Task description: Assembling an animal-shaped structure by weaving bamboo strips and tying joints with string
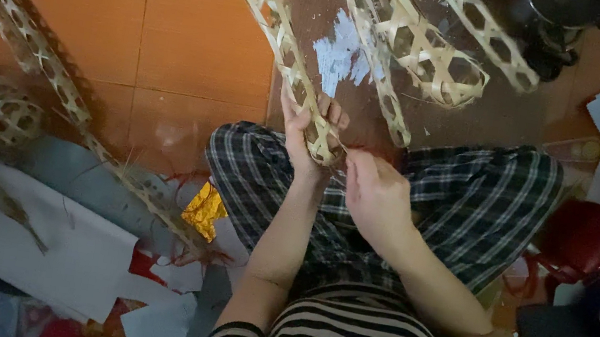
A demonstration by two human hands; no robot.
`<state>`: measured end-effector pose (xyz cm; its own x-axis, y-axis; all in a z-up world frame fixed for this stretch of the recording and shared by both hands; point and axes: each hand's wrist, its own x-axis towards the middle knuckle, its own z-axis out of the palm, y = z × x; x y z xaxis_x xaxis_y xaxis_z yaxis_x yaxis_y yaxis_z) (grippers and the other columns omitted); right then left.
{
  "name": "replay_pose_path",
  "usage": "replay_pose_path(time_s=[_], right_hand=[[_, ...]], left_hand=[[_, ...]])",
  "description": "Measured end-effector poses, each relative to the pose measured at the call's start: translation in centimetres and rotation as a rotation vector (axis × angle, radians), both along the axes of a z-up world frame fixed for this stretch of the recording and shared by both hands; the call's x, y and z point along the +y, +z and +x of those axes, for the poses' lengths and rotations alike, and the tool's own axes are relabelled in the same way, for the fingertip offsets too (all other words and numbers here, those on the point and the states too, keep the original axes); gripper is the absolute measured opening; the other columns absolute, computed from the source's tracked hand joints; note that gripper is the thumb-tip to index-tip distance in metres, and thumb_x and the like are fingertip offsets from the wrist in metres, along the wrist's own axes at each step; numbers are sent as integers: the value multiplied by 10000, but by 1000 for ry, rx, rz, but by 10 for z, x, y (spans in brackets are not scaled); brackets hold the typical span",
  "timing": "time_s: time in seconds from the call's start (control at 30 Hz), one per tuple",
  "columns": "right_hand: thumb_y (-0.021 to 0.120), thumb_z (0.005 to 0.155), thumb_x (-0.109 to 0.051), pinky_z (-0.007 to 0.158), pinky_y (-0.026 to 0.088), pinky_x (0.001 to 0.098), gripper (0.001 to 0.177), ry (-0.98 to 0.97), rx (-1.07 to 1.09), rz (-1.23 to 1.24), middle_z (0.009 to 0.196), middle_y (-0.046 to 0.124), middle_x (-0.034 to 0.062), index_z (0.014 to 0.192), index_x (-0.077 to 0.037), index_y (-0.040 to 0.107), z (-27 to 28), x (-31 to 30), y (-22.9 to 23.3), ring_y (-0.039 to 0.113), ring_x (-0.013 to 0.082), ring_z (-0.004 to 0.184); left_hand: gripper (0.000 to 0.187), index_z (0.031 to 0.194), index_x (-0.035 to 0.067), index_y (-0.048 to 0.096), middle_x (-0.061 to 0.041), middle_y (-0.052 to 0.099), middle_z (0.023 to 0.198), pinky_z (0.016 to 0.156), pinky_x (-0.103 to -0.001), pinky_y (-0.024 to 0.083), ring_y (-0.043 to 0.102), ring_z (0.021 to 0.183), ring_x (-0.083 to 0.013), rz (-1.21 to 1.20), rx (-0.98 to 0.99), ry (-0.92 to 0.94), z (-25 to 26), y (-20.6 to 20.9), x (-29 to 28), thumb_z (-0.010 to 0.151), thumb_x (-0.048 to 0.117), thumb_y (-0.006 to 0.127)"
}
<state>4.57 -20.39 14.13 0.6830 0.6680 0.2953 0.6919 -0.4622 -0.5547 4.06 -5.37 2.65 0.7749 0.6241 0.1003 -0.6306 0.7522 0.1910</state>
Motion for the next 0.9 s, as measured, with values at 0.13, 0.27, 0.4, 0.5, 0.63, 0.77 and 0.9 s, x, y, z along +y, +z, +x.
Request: replay_pose_path(time_s=[0.13, 0.27, 0.4, 0.5, 0.63, 0.77, 0.9], right_hand=[[668, 1096, -45, 545, 579, 363, 106, 3, 40, 16, 741, 707, 171, 1097, 2, 764, 12, 0, 11, 730, 368, 661], [655, 1107, -91, 548, 566, 419, 112, 0, 3, -15, 726, 688, 181, 1111, -24, 745, 14, -2, 10, 728, 388, 672], [647, 1093, -105, 562, 552, 517, 105, 15, 116, 17, 739, 692, 185, 1090, -84, 750, 22, -11, 1, 708, 459, 735], [709, 1096, -211, 650, 600, 480, 132, -64, 117, 54, 838, 748, 143, 1131, -110, 786, 17, -22, 11, 761, 397, 818], [738, 1067, -128, 763, 619, 407, 68, -78, -11, 117, 959, 733, 111, 1070, -100, 800, 16, -24, 9, 744, 360, 899], [719, 1054, -77, 705, 602, 452, 67, -73, 27, 172, 881, 661, 138, 1034, -58, 780, 19, -21, 7, 709, 420, 849], [718, 1068, -79, 706, 611, 431, 82, -77, 129, 242, 866, 664, 146, 1032, -53, 787, 26, -18, 3, 725, 437, 860]], left_hand=[[736, 1697, 345, 354, -90, 467, 893, 660, -488, 562, 471, 741, -322, -16, 14, -20, 0, 1, -1, 1066, 58, 605], [779, 1742, 292, 242, -99, 539, 940, 636, -455, 629, 571, 781, -284, 30, 92, 21, 4, 19, -15, 1079, 66, 584], [808, 1742, 263, 204, -81, 485, 923, 586, -370, 581, 501, 757, -240, 92, 228, 107, 6, 48, -23, 1054, 93, 593], [812, 1744, 285, 215, -118, 496, 924, 548, -486, 620, 527, 755, -301, 41, 206, 82, 12, 30, -13, 1048, 85, 583], [841, 1751, 293, 202, -124, 507, 896, 513, -504, 622, 540, 748, -313, 69, 262, 79, 17, 32, -20, 1030, 80, 579], [832, 1737, 290, 211, -138, 525, 899, 466, -512, 629, 577, 728, -325, 82, 275, 82, 23, 44, -20, 1039, 113, 628], [799, 1709, 272, 256, -189, 606, 979, 391, -488, 609, 642, 652, -346, 162, 378, 118, 30, 47, -21, 1035, 172, 674]])
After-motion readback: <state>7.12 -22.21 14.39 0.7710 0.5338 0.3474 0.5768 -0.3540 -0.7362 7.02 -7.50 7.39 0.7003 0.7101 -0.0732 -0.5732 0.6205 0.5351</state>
